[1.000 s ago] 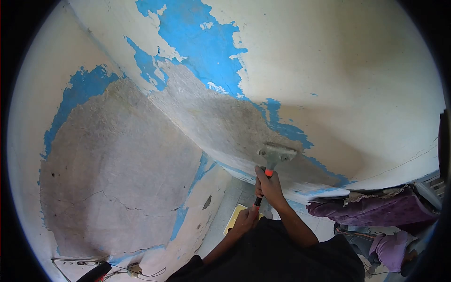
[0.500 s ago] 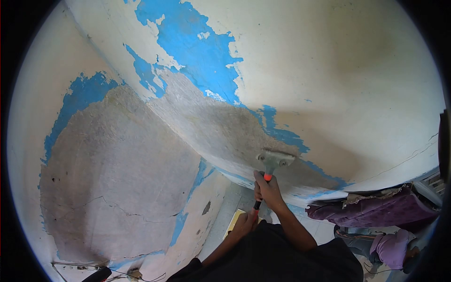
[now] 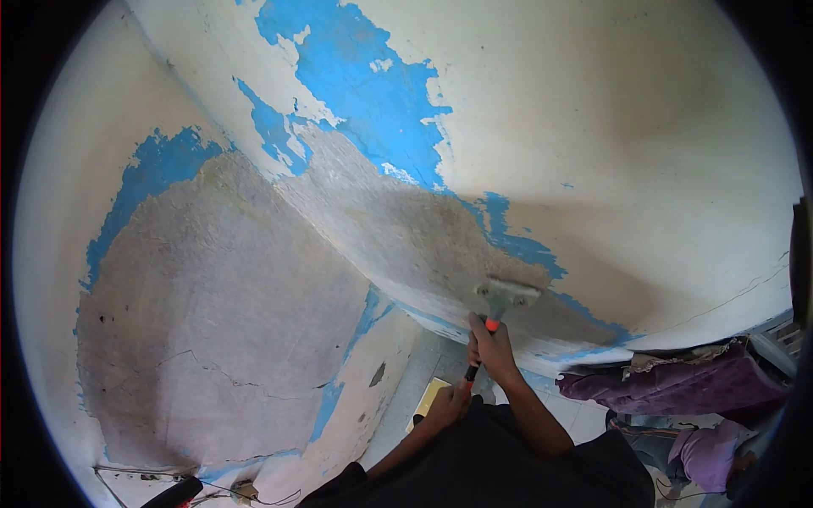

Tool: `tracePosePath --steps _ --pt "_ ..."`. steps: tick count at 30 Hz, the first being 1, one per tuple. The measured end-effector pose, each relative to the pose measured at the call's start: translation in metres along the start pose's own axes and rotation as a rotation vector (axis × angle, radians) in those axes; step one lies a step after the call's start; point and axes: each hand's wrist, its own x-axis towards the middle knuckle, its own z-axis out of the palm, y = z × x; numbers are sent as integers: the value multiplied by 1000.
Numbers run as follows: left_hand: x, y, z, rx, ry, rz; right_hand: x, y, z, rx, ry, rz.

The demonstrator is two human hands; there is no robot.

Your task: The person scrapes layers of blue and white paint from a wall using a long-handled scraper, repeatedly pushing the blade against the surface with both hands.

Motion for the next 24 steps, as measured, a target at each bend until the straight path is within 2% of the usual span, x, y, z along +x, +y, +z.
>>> tracePosePath --steps 3,6,9,14,16,18,21,24 --pt "4 -5 1 89 32 78 -6 -18 5 -45 10 2" --pt "5 39 -2 129 58 179 -18 -67 23 -74 -59 -145" --pt "-5 76 -6 38 14 192 -23 -91 30 -16 -108 -146" --pt "2 5 -3 -18 -28 82 -3 -15 7 -25 -39 -44" --pt "2 2 -2 -21 -28 72 -1 -10 6 -28 -25 -24" --pt "0 4 -1 10 -13 86 -2 -15 8 -44 -44 -44" --pt "-7 51 2 -5 -6 155 -19 -66 24 -82 -75 -101" --pt "-7 64 0 8 -4 184 -24 -87 29 -33 -120 -107"
